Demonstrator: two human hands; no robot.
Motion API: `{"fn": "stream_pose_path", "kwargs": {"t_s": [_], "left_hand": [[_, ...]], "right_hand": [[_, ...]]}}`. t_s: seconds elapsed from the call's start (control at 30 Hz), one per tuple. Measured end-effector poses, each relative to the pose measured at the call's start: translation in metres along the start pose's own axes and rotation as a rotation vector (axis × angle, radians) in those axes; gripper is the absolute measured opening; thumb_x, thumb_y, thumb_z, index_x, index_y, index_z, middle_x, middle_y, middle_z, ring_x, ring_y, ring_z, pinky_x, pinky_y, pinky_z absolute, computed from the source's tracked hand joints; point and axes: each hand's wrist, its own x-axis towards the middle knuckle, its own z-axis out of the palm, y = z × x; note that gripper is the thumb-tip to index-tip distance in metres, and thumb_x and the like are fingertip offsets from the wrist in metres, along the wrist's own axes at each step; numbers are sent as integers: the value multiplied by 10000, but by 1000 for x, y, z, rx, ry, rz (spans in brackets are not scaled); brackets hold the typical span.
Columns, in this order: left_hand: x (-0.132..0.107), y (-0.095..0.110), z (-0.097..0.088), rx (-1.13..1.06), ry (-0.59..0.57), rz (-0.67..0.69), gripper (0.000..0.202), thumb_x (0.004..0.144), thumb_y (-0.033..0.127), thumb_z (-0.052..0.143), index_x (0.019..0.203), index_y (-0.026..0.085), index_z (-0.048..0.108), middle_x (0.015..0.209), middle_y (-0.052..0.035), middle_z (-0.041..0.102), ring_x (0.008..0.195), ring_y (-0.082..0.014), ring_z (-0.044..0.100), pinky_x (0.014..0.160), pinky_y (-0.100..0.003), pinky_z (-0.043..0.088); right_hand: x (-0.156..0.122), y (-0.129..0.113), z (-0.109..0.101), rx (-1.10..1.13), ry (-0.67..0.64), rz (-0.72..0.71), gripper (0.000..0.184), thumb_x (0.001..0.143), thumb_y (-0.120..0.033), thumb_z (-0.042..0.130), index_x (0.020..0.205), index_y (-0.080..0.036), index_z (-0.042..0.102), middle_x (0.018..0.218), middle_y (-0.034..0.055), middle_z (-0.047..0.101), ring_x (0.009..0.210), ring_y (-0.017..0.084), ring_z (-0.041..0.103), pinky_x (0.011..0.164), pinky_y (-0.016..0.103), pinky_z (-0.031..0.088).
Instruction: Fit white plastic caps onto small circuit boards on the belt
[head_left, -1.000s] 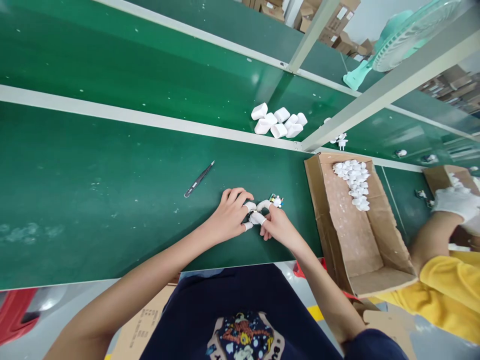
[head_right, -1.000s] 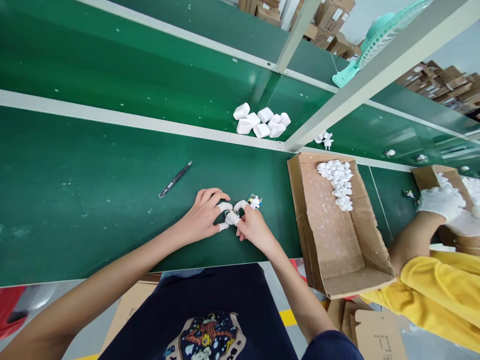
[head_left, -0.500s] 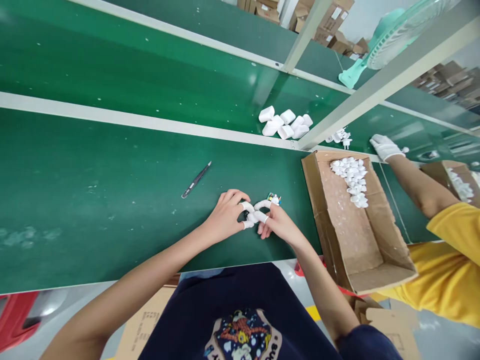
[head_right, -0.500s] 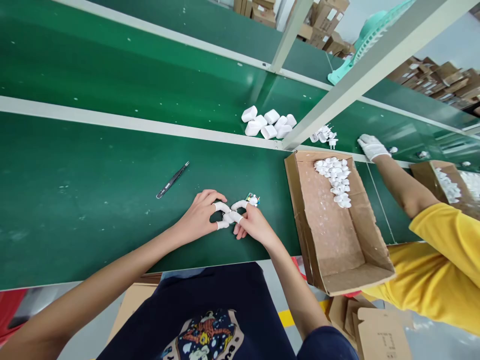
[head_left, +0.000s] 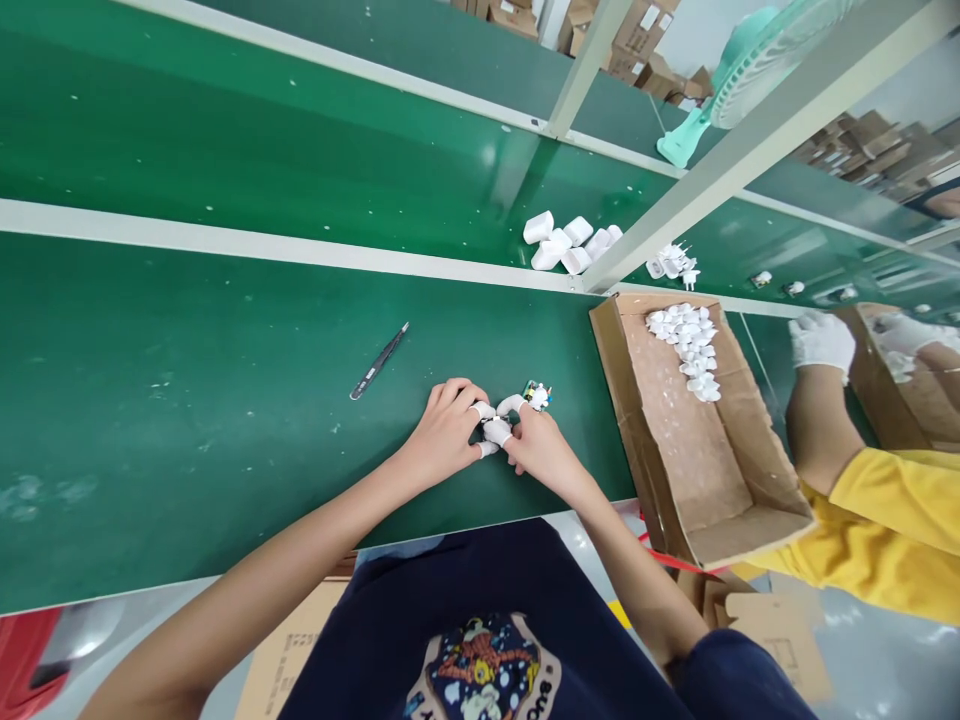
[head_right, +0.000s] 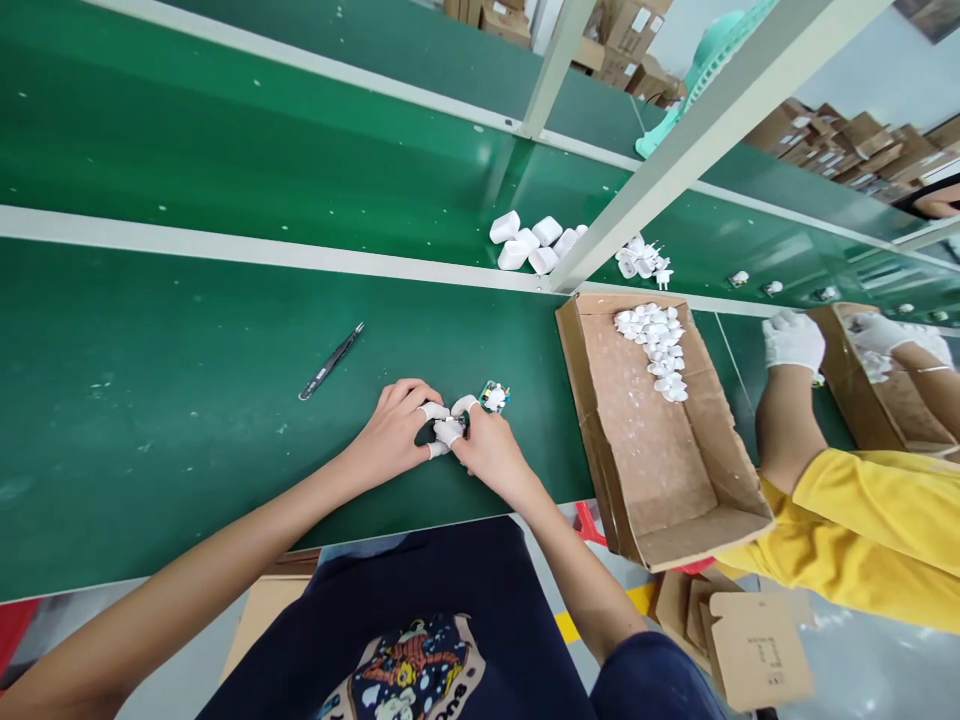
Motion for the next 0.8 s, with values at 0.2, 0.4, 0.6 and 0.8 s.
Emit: {"fn": "stream_pose_path", "kwargs": {"t_s": [0.2,0.4,0.6,0.8], "left_hand": [[1,1,-2,11,-18,-5,209,752,245,680,935,172,611,1124,-77,587,1153,-296,411,946,-462,363],[3,-1,-3,1,-46,-7,211,744,189,674,944,177,607,1109,-64,602,1172,-284,424,944,-454,357],[5,-4,-3,-2,-23,18,238,743,172,661,974,187,602,1101,-66,616,1176,-288,444,946,-454,364],[10,-16,-2,57,32,24,231,742,223,627,971,212,601,1120,-73,629,1156,-317,478,911,-469,399]], "right_hand": [[0,16,-7,105,-78,-50,312,830,-395,610,1031,-191,487,523,-52,599,395,135,591,429,211,462],[1,28,-9,298,-193,-95,441,786,-369,660,1137,-183,468,571,-39,636,452,158,639,403,200,480],[5,26,-4,340,-163,-72,393,810,-372,633,1120,-177,492,564,-36,636,432,145,622,388,191,468],[10,40,-1,246,-82,-168,157,782,-271,665,737,-173,551,599,-28,629,525,133,647,507,201,485]]}}
